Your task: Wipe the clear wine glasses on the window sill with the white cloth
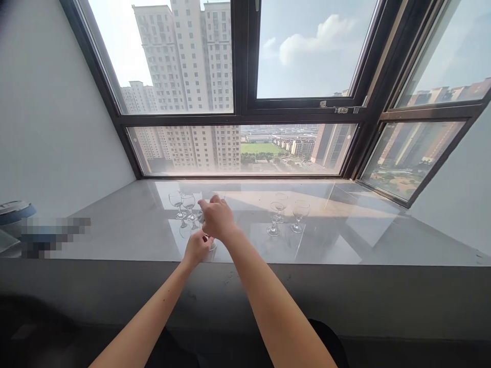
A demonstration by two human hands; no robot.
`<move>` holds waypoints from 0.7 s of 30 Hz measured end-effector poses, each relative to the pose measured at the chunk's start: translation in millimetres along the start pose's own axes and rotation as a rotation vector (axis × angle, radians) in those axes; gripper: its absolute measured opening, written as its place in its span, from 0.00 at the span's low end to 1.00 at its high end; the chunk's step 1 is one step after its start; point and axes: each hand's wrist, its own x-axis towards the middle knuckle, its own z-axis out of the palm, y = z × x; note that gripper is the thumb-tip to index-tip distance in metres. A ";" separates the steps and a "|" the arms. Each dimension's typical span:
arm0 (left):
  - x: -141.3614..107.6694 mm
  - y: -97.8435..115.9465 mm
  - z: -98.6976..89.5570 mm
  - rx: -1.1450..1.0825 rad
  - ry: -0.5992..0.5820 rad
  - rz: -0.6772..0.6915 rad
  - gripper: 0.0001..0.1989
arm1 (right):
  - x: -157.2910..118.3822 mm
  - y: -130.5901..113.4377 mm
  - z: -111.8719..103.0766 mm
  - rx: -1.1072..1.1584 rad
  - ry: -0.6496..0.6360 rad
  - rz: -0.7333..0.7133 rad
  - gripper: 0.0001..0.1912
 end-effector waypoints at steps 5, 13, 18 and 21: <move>1.2 -1.8 -0.2 -0.048 0.032 -0.023 0.08 | 7.3 3.0 10.0 0.156 -0.079 0.027 0.42; 0.0 -3.5 1.6 -0.073 0.004 -0.007 0.08 | 4.0 2.1 7.2 0.054 0.115 0.094 0.33; 0.5 -3.2 1.1 -0.053 -0.011 -0.027 0.09 | -0.3 -1.6 6.3 0.068 0.015 0.090 0.24; 1.9 -3.3 1.6 -0.040 0.000 -0.032 0.08 | -1.2 0.5 2.2 0.122 -0.047 0.121 0.23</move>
